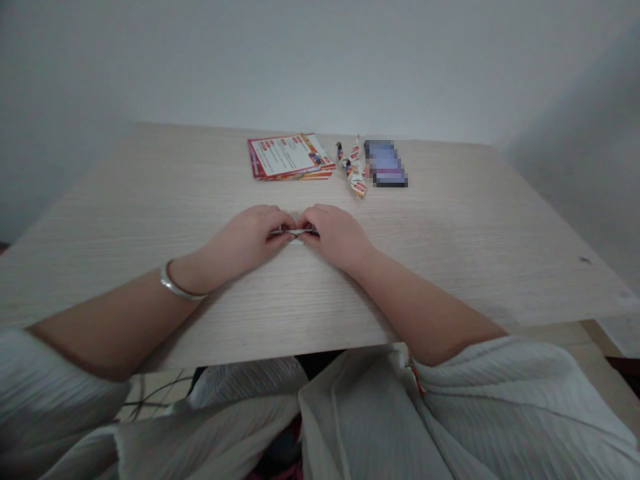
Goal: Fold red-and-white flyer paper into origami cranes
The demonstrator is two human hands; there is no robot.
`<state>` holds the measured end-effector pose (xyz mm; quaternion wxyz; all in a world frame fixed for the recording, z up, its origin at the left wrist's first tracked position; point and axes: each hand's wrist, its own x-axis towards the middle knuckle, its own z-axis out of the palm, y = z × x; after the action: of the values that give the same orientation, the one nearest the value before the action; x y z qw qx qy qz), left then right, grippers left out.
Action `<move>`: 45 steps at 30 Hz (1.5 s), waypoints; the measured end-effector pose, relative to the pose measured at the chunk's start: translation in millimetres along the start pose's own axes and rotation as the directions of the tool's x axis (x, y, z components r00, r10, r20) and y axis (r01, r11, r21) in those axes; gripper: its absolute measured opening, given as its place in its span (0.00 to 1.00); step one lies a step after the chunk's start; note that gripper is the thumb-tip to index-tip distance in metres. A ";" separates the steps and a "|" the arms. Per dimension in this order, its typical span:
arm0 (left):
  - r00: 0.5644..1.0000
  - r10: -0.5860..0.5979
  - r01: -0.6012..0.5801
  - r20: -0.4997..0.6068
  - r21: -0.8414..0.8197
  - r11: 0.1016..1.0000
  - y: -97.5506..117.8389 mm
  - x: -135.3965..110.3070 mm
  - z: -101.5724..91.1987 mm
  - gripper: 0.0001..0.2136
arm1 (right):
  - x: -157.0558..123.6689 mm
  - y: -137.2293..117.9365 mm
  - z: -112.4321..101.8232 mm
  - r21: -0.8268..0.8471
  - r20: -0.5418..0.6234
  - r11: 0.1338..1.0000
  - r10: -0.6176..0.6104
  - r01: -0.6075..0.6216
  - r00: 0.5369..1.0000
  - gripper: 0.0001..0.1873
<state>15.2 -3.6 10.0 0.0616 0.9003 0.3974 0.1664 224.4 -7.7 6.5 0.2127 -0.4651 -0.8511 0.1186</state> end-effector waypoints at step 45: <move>0.996 0.079 -0.081 0.028 0.066 0.995 -14.8 -1.0 2.4 0.10 | -5.0 11.4 -24.7 -0.296 0.182 0.953 -0.003 0.058 0.983 0.09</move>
<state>5.1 5.8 3.9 0.0296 0.9191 0.3656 0.1437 247.0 -5.7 22.4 0.0637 -0.4661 -0.8820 0.0263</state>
